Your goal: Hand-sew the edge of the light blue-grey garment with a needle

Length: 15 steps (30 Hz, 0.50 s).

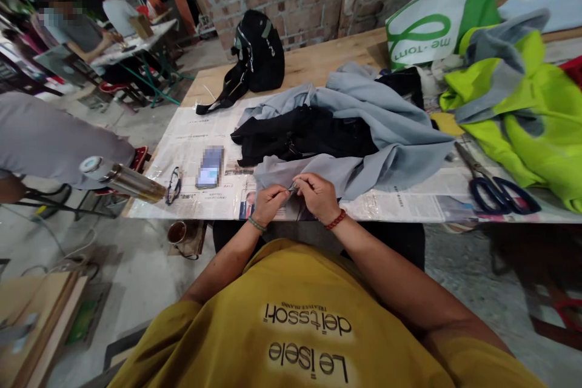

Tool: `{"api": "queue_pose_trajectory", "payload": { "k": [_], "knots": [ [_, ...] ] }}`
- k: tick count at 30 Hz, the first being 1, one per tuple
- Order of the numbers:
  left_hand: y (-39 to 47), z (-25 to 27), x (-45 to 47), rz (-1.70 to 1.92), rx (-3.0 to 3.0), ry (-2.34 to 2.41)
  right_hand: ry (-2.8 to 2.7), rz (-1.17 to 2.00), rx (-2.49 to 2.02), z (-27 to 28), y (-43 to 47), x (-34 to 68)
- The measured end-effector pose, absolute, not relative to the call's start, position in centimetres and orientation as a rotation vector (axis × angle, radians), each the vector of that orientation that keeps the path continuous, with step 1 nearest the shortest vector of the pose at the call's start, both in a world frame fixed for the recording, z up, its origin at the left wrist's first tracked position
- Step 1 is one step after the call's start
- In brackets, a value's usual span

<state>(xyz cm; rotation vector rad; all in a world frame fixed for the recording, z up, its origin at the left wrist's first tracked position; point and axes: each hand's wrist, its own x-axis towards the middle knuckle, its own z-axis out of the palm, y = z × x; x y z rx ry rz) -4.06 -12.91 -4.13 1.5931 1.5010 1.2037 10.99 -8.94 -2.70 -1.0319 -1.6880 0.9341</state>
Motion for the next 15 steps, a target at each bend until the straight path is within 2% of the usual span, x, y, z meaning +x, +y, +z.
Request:
{"api": "queue_pose_trajectory", "payload": {
  "k": [8, 15],
  "knots": [
    [-12.91, -4.32, -3.81, 1.234, 1.528, 1.497, -1.627, 0.988, -1.035, -2.55, -9.13, 11.28],
    [-13.06, -3.78, -3.29, 1.171, 1.737, 1.513, -1.834, 0.846, -0.97, -3.23, -9.67, 11.19]
  ]
}}
